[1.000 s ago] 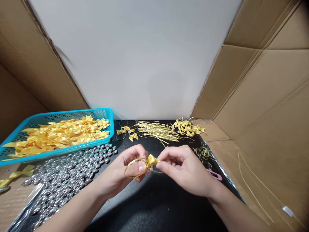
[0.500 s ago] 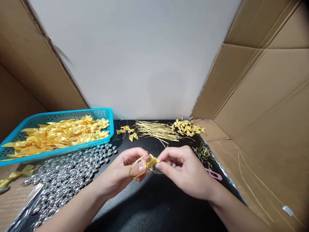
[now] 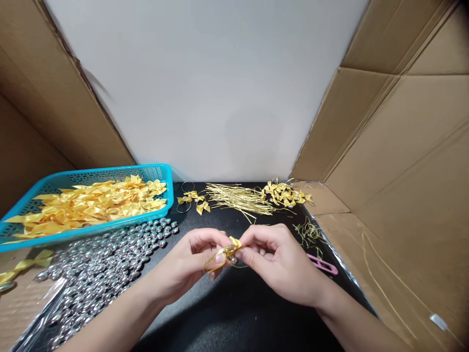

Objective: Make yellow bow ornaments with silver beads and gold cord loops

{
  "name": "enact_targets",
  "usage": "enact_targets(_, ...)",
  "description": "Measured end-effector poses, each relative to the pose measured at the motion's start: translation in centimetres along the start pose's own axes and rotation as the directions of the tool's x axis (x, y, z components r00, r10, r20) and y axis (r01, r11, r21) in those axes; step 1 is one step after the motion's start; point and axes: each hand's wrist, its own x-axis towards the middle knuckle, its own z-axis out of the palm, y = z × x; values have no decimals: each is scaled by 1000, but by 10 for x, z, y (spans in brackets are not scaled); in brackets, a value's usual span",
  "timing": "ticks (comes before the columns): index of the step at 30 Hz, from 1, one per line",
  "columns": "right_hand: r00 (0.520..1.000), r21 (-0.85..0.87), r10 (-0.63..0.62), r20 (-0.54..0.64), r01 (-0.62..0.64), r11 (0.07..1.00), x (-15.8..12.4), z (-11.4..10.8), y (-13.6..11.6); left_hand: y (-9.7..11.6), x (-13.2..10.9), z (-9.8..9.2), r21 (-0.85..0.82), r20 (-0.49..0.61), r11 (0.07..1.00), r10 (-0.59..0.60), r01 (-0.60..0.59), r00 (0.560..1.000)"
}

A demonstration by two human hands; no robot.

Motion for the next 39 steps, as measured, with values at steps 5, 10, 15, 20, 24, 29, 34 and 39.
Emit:
enact_targets(5,1000,24,18,-8,-18,1000,0,2,1,0,-1,1,-31,-16,999,-27,27,1000)
enact_targets(10,1000,26,11,-26,-11,1000,1,4,0,0,0,2,-90,-2,994,-54,54,999)
enact_targets(15,999,24,16,-47,-15,1000,1,5,-1,-3,0,1,-97,-21,993,-73,70,997)
enact_targets(20,998,53,33,-45,-31,998,2,7,-1,-3,0,4,-105,-21,990,-101,99,995)
enact_targets(24,998,60,20,-67,-16,998,1,8,-2,1,-1,7,-70,-27,995,-75,73,997)
enact_targets(29,997,34,-18,-74,20,999,1,7,-6,5,-5,7,72,-102,997,2,6,995)
enact_targets(34,995,23,-56,-78,58,998,2,5,-5,4,-9,4,191,-118,981,66,-43,991)
enact_targets(39,994,44,-75,-84,79,996,3,5,-1,6,-10,5,224,-96,970,120,-96,988)
